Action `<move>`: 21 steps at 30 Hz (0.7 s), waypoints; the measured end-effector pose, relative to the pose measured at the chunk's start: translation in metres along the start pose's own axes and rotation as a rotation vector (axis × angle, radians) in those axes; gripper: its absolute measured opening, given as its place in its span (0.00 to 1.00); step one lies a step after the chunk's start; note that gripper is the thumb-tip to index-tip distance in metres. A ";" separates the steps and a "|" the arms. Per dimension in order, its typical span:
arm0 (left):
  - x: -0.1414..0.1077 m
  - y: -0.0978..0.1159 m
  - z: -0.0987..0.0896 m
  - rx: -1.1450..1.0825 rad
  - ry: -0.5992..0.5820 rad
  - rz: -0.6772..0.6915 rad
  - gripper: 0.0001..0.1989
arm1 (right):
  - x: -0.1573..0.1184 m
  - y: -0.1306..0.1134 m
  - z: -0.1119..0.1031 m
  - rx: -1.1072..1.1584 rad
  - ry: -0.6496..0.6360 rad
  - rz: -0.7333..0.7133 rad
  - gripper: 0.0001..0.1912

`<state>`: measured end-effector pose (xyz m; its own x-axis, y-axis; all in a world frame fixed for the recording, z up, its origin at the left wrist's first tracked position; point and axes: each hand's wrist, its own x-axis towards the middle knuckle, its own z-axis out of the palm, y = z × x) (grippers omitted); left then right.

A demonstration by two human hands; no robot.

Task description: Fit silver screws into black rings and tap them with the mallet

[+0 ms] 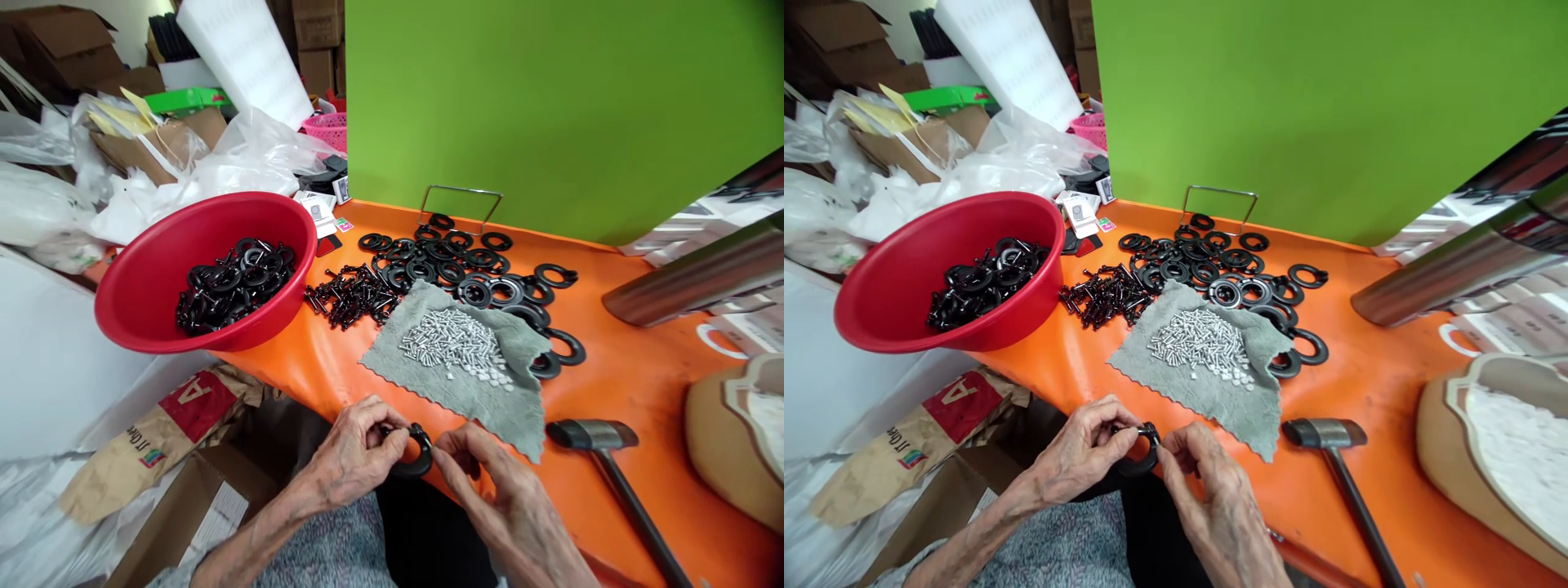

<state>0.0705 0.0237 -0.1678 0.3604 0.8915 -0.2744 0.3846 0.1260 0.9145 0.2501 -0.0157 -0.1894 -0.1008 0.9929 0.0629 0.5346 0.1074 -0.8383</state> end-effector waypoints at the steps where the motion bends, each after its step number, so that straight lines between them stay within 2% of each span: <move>1: -0.001 -0.001 0.000 0.001 0.002 0.002 0.08 | -0.002 0.001 0.002 -0.016 0.026 -0.027 0.07; 4: -0.002 -0.001 0.001 0.007 0.009 0.001 0.08 | -0.007 0.003 0.009 -0.063 0.076 -0.090 0.06; 8: -0.003 -0.003 0.003 0.023 0.026 0.029 0.08 | -0.007 0.001 0.011 -0.093 0.097 -0.105 0.07; 13: -0.004 -0.008 0.004 0.016 0.024 0.051 0.08 | -0.004 0.002 0.007 -0.106 0.089 -0.188 0.01; 17: -0.003 -0.011 0.002 -0.027 0.002 0.043 0.09 | -0.007 0.016 0.007 -0.185 0.088 -0.253 0.15; 21: -0.002 -0.011 -0.001 -0.052 -0.016 0.072 0.10 | -0.007 0.022 0.005 -0.151 -0.008 -0.198 0.18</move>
<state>0.0647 0.0205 -0.1769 0.3994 0.8920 -0.2114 0.3122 0.0845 0.9463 0.2583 -0.0210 -0.2106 -0.2226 0.9514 0.2128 0.6229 0.3067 -0.7197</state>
